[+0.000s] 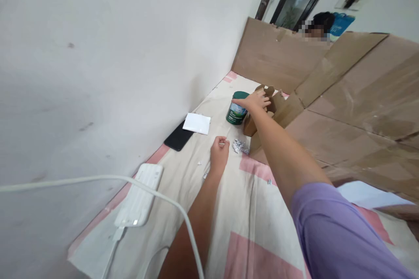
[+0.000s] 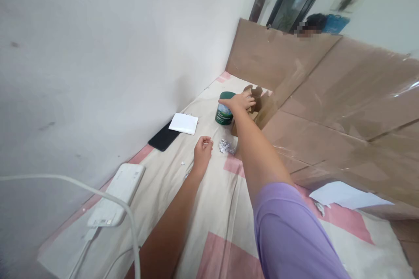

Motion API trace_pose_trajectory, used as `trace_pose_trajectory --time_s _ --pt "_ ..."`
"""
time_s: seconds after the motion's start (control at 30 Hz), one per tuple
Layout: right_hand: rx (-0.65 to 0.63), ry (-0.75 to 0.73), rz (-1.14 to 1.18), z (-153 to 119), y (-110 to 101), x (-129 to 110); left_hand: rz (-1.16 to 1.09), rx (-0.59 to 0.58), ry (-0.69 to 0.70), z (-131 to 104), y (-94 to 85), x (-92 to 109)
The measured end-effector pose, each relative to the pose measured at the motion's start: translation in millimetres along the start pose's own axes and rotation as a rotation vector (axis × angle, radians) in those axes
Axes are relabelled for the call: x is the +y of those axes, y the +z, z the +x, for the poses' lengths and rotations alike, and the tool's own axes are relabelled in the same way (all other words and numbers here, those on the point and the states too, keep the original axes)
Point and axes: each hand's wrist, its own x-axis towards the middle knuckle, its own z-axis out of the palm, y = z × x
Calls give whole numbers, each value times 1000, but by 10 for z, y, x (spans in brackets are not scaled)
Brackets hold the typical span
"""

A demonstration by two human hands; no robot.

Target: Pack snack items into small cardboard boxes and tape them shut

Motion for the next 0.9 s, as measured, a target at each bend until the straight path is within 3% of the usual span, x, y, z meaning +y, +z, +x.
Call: trace_pose_trajectory --time_s 0.13,0.27,0.37,0.47,0.6,0.67,0.73,0.8,0.9 --pt "91 -149 43 -17 115 -63 -2 6 38 -10 1 3" --pt "51 -250 144 -148 167 -172 7 50 107 -14 -31 34" --pt "39 -327 206 -335 125 -221 27 113 173 -11 -83 74" --pt "106 -494 237 -524 16 -198 78 214 268 12 -158 140" --pt "124 -691 324 -793 -222 -53 319 438 587 106 -335 353" --pt "124 -781 376 -991 -392 66 398 491 705 141 -474 542" --pt "122 -881 423 -1244 -611 221 419 467 789 109 -627 785" --pt "111 -949 468 -1523 -879 414 421 372 867 -20 -752 1054" --pt "73 -898 500 -1880 -1313 758 442 260 893 -355 -816 1428"
